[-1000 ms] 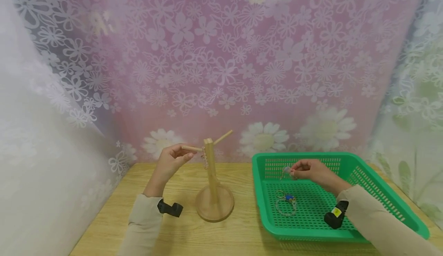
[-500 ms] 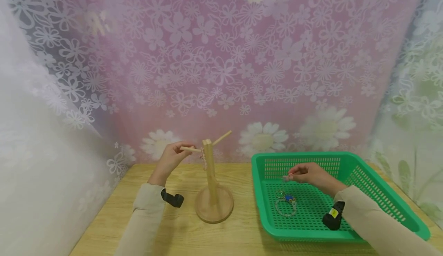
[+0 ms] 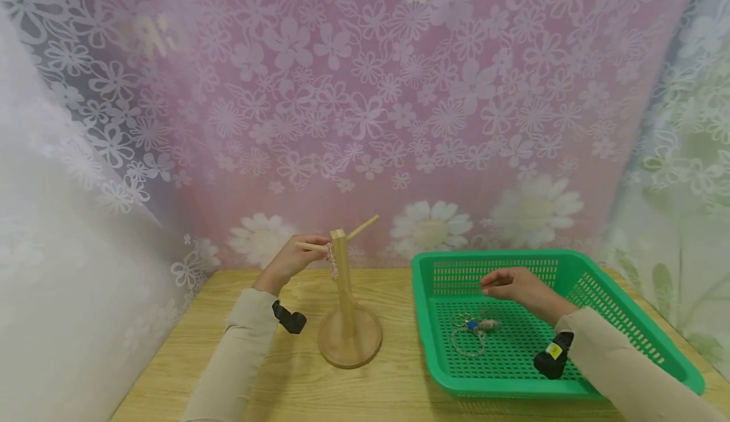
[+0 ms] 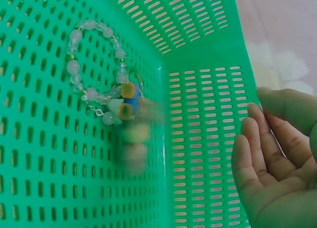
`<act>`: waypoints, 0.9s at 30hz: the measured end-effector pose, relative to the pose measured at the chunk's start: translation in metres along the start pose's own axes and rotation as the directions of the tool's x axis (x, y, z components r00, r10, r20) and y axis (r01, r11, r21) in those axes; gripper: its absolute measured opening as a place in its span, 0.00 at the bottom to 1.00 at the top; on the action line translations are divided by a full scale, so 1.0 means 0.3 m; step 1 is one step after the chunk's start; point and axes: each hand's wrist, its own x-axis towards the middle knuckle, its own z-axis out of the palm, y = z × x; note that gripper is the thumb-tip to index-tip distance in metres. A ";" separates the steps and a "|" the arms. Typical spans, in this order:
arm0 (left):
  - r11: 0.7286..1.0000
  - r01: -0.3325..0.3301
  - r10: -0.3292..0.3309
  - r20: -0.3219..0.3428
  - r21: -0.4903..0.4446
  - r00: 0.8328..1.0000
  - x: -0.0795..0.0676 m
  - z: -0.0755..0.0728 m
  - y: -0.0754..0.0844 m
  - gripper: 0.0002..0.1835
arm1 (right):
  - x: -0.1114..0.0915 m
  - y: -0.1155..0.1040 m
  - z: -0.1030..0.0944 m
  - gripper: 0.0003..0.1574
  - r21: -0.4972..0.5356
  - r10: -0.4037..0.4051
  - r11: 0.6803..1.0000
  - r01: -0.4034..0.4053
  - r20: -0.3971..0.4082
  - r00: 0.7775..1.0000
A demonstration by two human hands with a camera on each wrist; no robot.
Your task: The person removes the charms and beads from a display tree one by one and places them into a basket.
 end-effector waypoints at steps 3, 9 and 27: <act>1.000 0.007 -0.007 0.004 -0.004 1.000 0.003 0.007 -0.002 0.20 | -0.005 -0.005 -0.004 0.23 -0.001 0.007 1.000 -0.007 -0.012 1.000; 0.998 0.039 -0.040 -0.016 -0.041 0.999 0.010 0.019 0.001 0.21 | -0.013 -0.017 -0.006 0.23 0.017 -0.007 1.000 0.007 -0.024 1.000; 0.994 -0.024 0.024 -0.002 -0.106 1.000 -0.014 0.036 0.100 0.19 | -0.017 -0.059 0.002 0.24 0.058 -0.032 0.998 0.033 -0.006 0.999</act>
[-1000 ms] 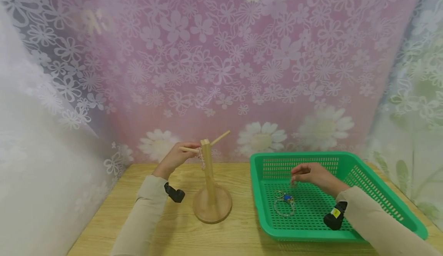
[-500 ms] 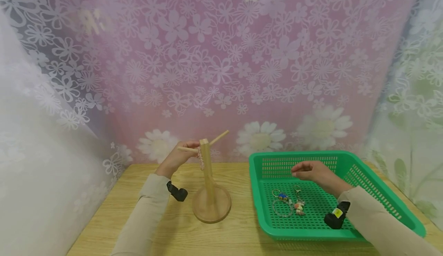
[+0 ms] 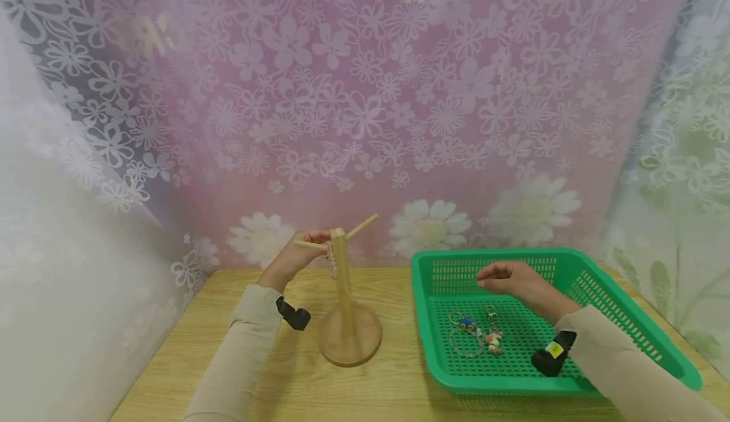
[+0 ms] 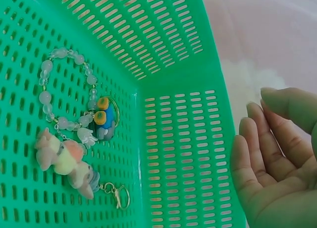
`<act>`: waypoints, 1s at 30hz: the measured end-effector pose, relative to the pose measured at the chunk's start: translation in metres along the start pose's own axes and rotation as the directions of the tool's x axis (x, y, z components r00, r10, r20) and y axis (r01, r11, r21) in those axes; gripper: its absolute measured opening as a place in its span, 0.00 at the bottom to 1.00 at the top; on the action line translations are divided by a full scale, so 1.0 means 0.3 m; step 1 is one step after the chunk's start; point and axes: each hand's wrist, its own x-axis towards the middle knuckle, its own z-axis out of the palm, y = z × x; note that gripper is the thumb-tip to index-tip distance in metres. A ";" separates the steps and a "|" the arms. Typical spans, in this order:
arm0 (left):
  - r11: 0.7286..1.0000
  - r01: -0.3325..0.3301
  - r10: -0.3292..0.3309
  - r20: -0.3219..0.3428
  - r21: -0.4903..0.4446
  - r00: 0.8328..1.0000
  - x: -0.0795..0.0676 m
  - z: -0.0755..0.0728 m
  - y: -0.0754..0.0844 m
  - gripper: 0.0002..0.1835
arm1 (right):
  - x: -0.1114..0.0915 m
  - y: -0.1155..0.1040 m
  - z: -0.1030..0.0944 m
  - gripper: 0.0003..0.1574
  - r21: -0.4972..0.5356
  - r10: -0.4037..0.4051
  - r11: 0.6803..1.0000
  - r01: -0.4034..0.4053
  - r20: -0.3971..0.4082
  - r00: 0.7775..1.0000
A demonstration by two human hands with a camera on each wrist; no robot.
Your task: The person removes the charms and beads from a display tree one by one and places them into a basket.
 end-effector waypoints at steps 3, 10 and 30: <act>1.000 0.005 -0.005 0.000 0.004 1.000 0.015 -0.009 -0.029 0.18 | 0.001 -0.003 0.000 0.23 -0.011 -0.002 1.000 0.002 -0.006 1.000; 0.999 0.028 -0.028 -0.002 0.035 1.000 0.026 -0.027 -0.066 0.20 | 0.001 -0.008 0.002 0.23 -0.008 -0.020 1.000 0.020 -0.001 1.000; 0.983 0.062 -0.023 -0.221 0.171 0.975 -0.036 -0.072 -0.075 0.15 | 0.005 -0.020 0.008 0.23 0.009 -0.015 1.000 0.015 -0.022 1.000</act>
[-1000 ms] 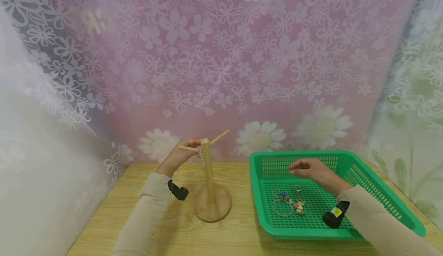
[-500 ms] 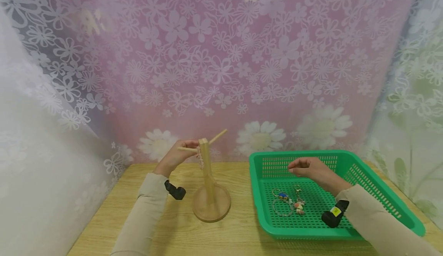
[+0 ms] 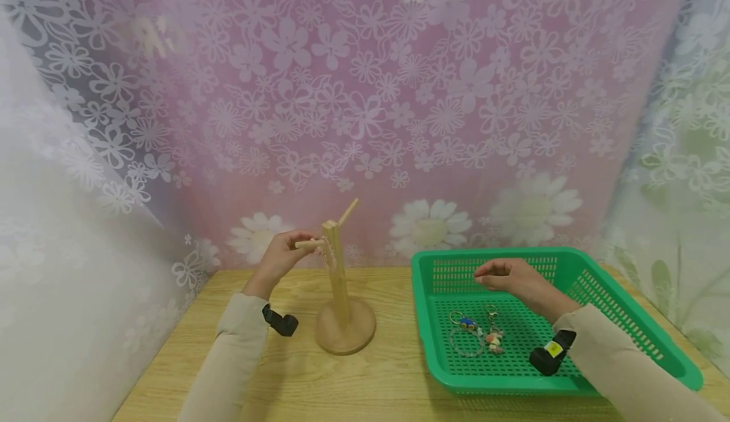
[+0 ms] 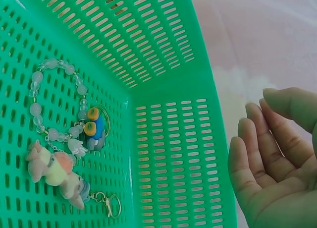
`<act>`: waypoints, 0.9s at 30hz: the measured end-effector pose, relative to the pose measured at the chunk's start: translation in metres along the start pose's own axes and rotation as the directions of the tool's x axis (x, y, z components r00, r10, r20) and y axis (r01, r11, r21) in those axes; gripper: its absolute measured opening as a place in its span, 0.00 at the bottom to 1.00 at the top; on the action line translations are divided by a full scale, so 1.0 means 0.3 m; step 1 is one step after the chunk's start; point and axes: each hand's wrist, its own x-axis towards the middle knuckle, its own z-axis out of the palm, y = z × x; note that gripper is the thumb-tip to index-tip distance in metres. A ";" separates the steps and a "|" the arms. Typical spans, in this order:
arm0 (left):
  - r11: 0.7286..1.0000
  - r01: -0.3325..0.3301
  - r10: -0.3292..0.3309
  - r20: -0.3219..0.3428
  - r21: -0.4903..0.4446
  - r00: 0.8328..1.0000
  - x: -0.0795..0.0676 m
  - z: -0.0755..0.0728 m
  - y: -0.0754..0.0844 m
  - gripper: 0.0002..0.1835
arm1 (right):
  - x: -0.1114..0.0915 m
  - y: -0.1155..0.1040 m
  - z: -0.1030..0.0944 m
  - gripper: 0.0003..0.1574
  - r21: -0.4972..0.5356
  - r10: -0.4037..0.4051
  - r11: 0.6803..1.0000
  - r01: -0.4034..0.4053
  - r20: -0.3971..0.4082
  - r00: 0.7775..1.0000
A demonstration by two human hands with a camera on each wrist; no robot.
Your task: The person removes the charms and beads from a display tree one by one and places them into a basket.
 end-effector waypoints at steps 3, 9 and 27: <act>0.999 0.014 -0.013 -0.055 0.033 0.998 -0.010 -0.008 -0.002 0.15 | -0.002 -0.004 0.000 0.23 0.004 -0.002 1.000 0.002 0.002 1.000; 0.998 0.053 -0.048 -0.126 0.040 0.991 -0.039 -0.029 -0.004 0.17 | 0.002 -0.015 0.010 0.22 0.005 -0.009 1.000 0.009 0.005 1.000; 0.972 0.104 -0.046 -0.264 0.210 0.964 -0.131 -0.019 0.045 0.11 | 0.034 -0.094 0.081 0.22 -0.014 -0.026 1.000 0.026 0.030 0.999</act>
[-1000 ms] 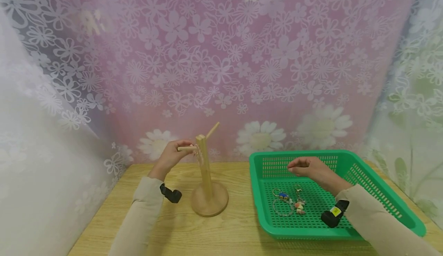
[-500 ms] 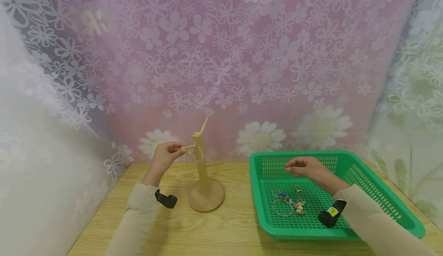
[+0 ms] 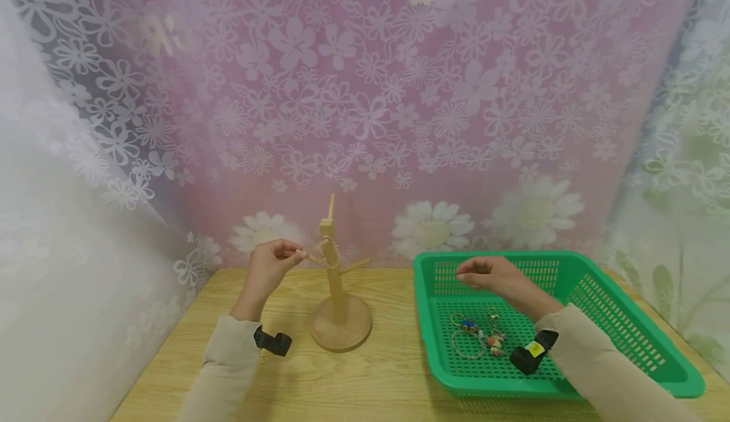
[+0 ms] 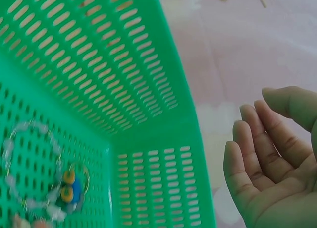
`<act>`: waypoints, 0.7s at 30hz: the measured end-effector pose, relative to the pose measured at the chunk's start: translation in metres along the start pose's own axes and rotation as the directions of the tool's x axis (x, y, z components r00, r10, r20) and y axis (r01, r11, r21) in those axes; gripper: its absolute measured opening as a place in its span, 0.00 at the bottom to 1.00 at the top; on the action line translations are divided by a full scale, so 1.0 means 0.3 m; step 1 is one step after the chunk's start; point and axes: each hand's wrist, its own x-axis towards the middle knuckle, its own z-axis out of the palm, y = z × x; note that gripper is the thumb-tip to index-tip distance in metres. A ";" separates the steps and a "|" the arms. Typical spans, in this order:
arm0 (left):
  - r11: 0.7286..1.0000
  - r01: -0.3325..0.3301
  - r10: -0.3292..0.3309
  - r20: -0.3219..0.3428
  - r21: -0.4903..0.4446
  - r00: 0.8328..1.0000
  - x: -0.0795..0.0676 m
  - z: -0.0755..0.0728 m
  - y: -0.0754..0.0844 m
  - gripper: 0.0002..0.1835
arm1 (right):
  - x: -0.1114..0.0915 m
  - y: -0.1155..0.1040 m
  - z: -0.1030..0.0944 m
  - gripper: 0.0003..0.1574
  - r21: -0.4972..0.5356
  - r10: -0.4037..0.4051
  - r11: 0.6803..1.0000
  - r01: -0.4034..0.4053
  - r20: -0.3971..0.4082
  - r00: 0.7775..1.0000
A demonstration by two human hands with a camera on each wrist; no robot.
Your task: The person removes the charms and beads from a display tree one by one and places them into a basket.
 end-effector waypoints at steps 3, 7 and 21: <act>1.000 -0.009 0.009 -0.014 0.025 1.000 -0.014 0.003 0.007 0.11 | 0.004 -0.022 0.019 0.23 0.012 -0.010 1.000 0.010 0.000 1.000; 0.999 -0.017 0.018 -0.021 0.033 1.000 -0.025 0.006 0.010 0.09 | 0.011 -0.051 0.047 0.23 0.027 -0.053 0.998 0.052 0.021 0.998; 0.997 -0.057 0.059 0.037 -0.057 0.998 -0.048 -0.002 0.022 0.05 | 0.055 -0.134 0.180 0.20 0.002 -0.143 0.990 0.143 -0.044 0.989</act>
